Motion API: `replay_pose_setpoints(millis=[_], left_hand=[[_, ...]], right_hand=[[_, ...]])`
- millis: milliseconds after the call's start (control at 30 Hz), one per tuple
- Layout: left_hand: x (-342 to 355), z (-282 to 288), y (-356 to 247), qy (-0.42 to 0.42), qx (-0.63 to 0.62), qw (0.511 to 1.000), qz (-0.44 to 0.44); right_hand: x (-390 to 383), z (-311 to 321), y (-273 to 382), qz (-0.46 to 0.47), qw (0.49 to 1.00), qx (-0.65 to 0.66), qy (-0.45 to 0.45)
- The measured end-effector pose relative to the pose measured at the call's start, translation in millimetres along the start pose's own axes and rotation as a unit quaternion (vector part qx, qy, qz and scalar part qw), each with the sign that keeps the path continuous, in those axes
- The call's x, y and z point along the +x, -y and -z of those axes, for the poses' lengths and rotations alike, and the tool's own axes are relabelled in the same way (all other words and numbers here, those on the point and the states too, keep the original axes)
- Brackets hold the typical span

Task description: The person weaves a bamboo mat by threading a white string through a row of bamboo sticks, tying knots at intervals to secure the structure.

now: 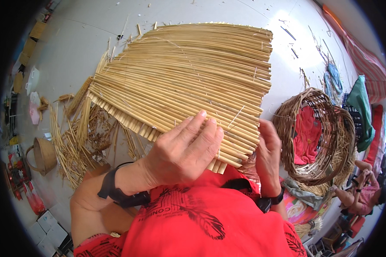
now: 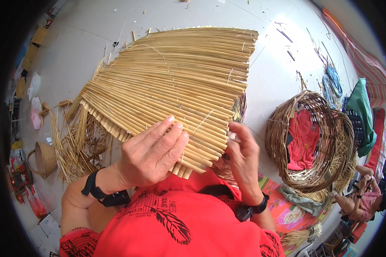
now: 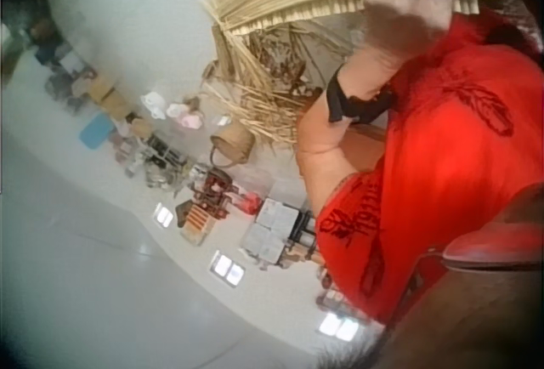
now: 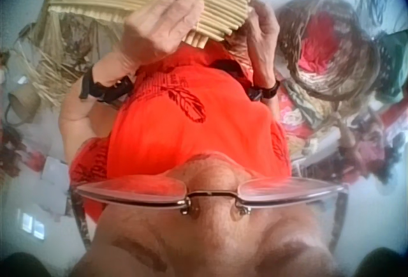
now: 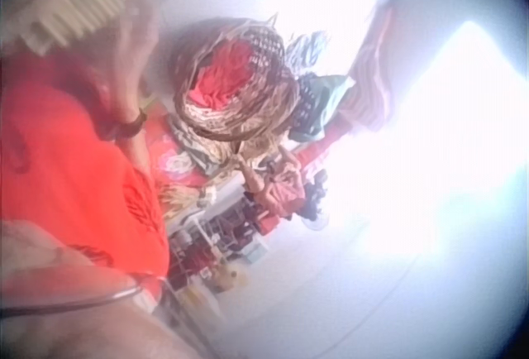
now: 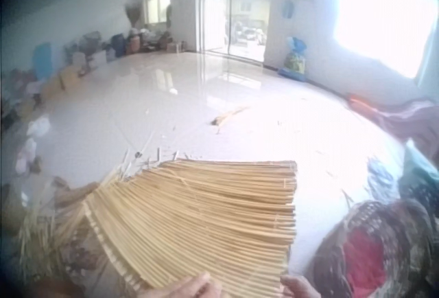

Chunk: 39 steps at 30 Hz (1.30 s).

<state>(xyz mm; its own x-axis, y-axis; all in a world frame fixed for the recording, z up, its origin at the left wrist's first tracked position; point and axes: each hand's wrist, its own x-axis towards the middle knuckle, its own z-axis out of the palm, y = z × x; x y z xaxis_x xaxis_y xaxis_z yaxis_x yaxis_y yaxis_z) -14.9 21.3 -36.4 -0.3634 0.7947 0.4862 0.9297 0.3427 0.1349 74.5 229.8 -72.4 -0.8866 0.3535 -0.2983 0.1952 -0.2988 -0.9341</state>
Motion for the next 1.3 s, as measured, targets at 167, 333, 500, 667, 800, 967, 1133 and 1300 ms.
replay_pose_setpoints(millis=[167, 333, 500, 667, 800, 967, 1133, 1300], left_hand=[[-2.5, 5.2, -5.1, 0.042, 0.032, 0.998, -0.044], [-6.4, 10.1, -8.7, 0.051, 0.044, 0.995, -0.067], [-16.3, 12.5, -16.1, 0.033, 0.058, 0.994, -0.091], [-20.1, 16.4, -17.8, 0.019, 0.050, 0.994, -0.099], [-21.0, 15.5, -15.6, 0.009, 0.035, 0.994, -0.103], [-24.3, 19.5, -10.6, 0.022, 0.029, 0.995, -0.096], [-19.6, 19.8, -11.1, 0.025, 0.021, 0.995, -0.089], [-14.9, 22.6, -12.7, 0.020, 0.016, 0.997, -0.076]], right_hand=[[-2.7, 20.1, 38.1, 0.310, 0.916, -0.237, -0.088], [11.0, -3.3, 60.4, 0.305, 0.823, -0.442, 0.187], [12.7, -10.7, 59.2, 0.288, 0.822, -0.419, 0.258], [14.8, -15.8, 53.7, 0.316, 0.820, -0.363, 0.309], [21.9, -17.9, 50.8, 0.386, 0.766, -0.351, 0.375], [23.4, -14.7, 47.0, 0.198, 0.923, -0.028, 0.328], [19.7, -16.1, 59.8, 0.009, 0.943, 0.047, 0.329], [39.1, -25.8, 78.2, 0.095, 0.907, 0.141, 0.386]])
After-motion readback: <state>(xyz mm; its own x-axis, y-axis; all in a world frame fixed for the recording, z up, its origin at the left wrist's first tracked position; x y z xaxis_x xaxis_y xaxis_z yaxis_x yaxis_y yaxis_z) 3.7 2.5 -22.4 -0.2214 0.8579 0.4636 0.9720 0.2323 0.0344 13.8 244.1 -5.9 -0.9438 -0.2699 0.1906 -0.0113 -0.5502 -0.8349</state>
